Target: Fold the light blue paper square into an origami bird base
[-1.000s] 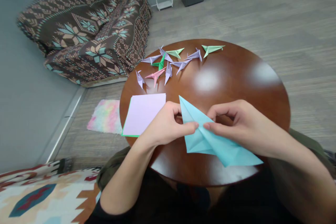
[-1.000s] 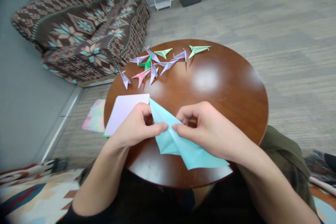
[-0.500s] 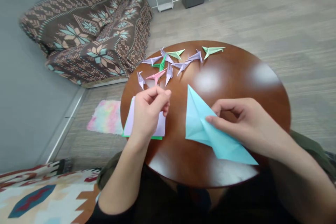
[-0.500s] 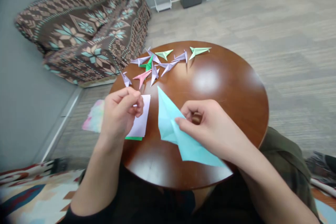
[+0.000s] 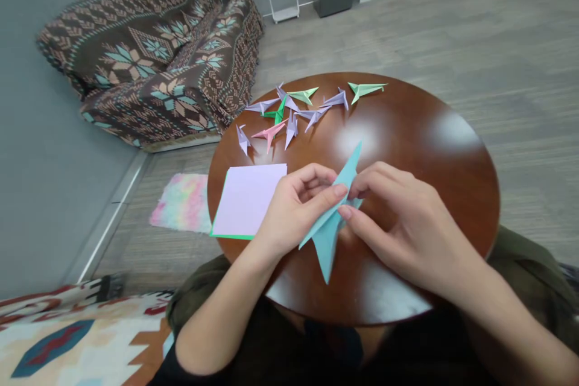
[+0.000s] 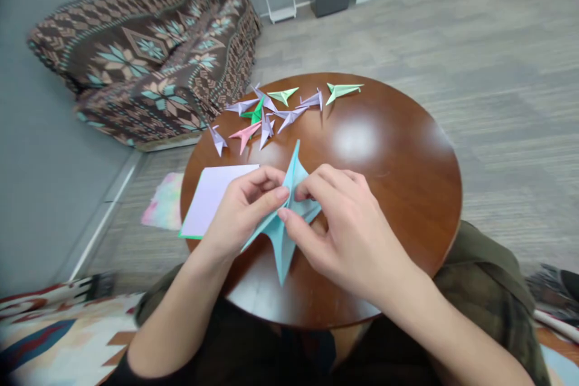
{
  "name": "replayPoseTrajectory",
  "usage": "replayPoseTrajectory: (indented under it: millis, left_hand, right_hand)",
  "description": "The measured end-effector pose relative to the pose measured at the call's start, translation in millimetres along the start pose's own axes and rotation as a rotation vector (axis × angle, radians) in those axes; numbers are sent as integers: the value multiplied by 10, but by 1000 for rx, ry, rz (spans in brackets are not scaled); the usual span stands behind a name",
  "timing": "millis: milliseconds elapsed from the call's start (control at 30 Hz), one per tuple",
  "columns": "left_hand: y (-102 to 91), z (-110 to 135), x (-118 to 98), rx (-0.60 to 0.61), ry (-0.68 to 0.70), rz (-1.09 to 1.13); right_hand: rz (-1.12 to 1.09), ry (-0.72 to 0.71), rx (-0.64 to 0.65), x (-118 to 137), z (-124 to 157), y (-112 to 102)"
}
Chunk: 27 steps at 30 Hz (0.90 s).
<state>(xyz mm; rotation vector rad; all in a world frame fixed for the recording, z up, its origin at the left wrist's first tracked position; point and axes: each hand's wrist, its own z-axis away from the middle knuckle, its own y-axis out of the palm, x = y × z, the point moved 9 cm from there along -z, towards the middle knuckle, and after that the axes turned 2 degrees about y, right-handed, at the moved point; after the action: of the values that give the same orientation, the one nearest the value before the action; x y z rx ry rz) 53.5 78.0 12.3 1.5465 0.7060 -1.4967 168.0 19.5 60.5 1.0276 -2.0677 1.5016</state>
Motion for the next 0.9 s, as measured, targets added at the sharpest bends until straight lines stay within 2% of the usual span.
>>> replayPoseTrajectory:
  millis: [100,200,267,300,367,433,467,533,633,733,900]
  left_hand:
    - [-24,-8,53,12,-47,76]
    - [-88,-17,97,-11,-82,116]
    - [-125,-25,123,-25,-98,132]
    - [-133,-31,130,-27,-97,148]
    - [-138,-45,143,-27,-85,190]
    - [-132,-53,173,-29,-84,202]
    - [-128,-54,186,-29,-83,179]
    - [-101,-49,179,-16,-65,88]
    - [20,-14,107,68,-20,-5]
    - [128,32,91,143,-50,-58]
    - [-21,19,143,68,-94,-108]
  right_hand:
    - [18,-17,-37,-27,-8,-45]
    - [96,15,-238,-153,-24,-261]
    - [82,81,-296,-279,-40,-349]
    - [15,136,-248,-360,-60,-323]
    - [-150,278,-68,-506,-79,-171]
    - [-277,390,98,-568,-55,-7]
    - [-318,419,135,-572,-44,38]
    - [-354,444,141,-571,-40,69]
    - [-305,446,82,-574,-52,64]
    - [-251,421,49,-530,-56,90]
    - [-271,297,112,-393,-49,98]
